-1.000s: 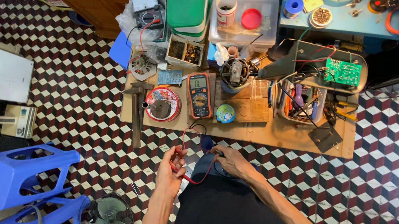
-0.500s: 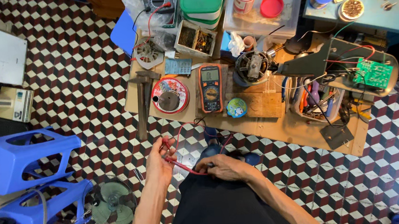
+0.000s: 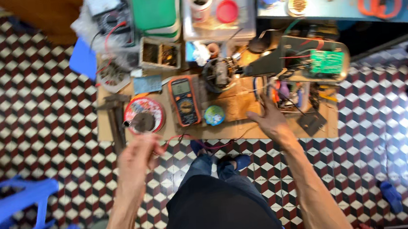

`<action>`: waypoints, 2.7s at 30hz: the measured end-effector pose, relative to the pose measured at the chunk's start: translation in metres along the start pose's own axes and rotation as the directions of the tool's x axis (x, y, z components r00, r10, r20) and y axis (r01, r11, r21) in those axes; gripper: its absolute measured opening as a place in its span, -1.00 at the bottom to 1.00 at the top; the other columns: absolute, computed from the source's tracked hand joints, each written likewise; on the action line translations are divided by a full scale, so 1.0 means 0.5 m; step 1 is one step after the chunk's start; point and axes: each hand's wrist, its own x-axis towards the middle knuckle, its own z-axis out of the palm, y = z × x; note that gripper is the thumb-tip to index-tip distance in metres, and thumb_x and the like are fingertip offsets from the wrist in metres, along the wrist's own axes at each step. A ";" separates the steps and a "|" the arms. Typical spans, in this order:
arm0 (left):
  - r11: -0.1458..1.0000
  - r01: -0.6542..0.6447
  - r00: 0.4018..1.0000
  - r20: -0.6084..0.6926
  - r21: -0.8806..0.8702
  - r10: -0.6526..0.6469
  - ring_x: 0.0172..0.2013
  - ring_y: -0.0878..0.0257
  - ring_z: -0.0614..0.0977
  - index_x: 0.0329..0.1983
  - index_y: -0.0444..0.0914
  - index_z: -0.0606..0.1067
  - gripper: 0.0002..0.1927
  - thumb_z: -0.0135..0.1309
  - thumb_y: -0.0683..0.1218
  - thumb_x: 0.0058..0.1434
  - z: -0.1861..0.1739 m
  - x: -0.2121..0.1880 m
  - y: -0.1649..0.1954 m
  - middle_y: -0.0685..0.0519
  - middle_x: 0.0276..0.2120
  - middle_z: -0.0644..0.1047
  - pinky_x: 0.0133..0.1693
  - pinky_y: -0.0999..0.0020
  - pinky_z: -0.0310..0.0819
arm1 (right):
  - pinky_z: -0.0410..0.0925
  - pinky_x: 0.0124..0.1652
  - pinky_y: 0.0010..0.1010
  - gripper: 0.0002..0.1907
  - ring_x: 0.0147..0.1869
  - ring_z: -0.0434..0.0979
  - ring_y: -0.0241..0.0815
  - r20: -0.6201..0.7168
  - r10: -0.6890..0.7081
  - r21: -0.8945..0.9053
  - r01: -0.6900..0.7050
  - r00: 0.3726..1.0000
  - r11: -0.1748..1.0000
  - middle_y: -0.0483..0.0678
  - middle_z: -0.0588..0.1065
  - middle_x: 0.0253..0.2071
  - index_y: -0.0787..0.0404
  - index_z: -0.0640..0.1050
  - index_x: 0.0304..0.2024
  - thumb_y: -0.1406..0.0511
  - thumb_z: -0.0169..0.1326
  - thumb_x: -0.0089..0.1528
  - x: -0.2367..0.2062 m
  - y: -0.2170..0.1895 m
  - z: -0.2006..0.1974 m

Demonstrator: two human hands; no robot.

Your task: The person works at a cluttered electronics repair bench, handling a multimeter with probe leads and touching them to components on a circuit board and small motor assembly to take measurements. They adjust the multimeter's dial and buttons, reposition wires, and manipulate small parts under a desk lamp.

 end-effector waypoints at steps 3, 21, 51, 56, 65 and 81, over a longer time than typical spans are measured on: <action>0.987 0.109 0.934 0.327 0.119 -0.142 -0.43 0.47 0.49 -0.04 -0.22 0.58 -0.71 0.00 0.03 0.37 0.148 0.006 -0.001 0.14 -0.37 0.61 -0.39 0.53 0.37 | 0.26 0.17 -0.20 -0.27 0.31 0.38 0.18 -0.095 0.093 -0.071 -0.100 0.991 0.992 0.31 0.37 0.28 0.36 0.32 0.36 0.15 0.16 0.22 -0.042 -0.032 0.000; 0.788 -0.165 0.883 0.268 -0.593 0.386 -0.36 0.35 0.46 0.25 -0.47 0.45 -0.54 -0.21 0.00 0.60 0.403 -0.079 0.154 0.01 -0.28 0.56 -0.28 0.38 0.41 | 0.36 0.13 -0.42 -0.58 0.05 0.59 -0.31 0.532 0.288 0.245 -0.470 0.797 0.848 -0.12 0.66 -0.06 0.24 0.62 0.04 0.11 -0.05 0.34 -0.208 0.139 -0.197; 0.925 -0.343 0.910 0.301 0.161 0.284 -0.41 0.42 0.51 0.23 -0.26 0.50 -0.53 -0.02 0.09 0.40 0.621 0.349 0.361 0.09 -0.33 0.55 -0.34 0.51 0.44 | 0.46 -0.41 -0.24 -0.78 -0.40 0.66 -0.10 -0.289 0.297 0.204 -0.245 0.910 0.948 0.10 0.68 -0.38 0.27 0.68 -0.22 0.26 0.15 0.19 0.165 0.170 -0.210; 0.912 -0.312 0.864 0.480 0.266 0.156 -0.35 0.43 0.61 0.14 -0.31 0.53 -0.58 0.00 0.03 0.35 0.718 0.508 0.237 0.15 -0.25 0.62 -0.27 0.50 0.58 | 0.38 -0.35 -0.53 -0.71 -0.33 0.57 -0.29 -0.325 0.527 0.607 -0.254 0.785 0.753 -0.04 0.62 -0.28 0.31 0.51 -0.22 0.25 -0.14 0.43 0.080 0.247 -0.271; 0.950 -0.214 0.818 0.573 0.227 0.047 -0.31 0.33 0.64 0.05 -0.33 0.57 -0.67 0.16 -0.05 0.29 0.807 0.599 0.164 0.01 -0.22 0.64 -0.23 0.38 0.62 | 0.38 -0.24 -0.52 -0.69 -0.30 0.54 -0.30 -0.244 0.513 0.494 -0.351 0.823 0.796 0.04 0.57 -0.36 0.32 0.57 0.03 0.30 -0.01 0.30 0.139 0.253 -0.499; 0.818 -0.470 0.833 0.475 0.332 0.285 -0.46 0.42 0.55 -0.12 -0.24 0.62 -0.69 0.35 -0.04 0.11 0.793 0.611 0.126 0.13 -0.37 0.63 -0.37 0.47 0.48 | 0.25 -0.48 -0.48 -0.74 -0.50 0.34 -0.37 0.190 0.105 0.254 -0.153 0.976 0.955 -0.13 0.44 -0.53 0.28 0.59 -0.38 0.26 0.08 0.35 0.494 0.132 -0.394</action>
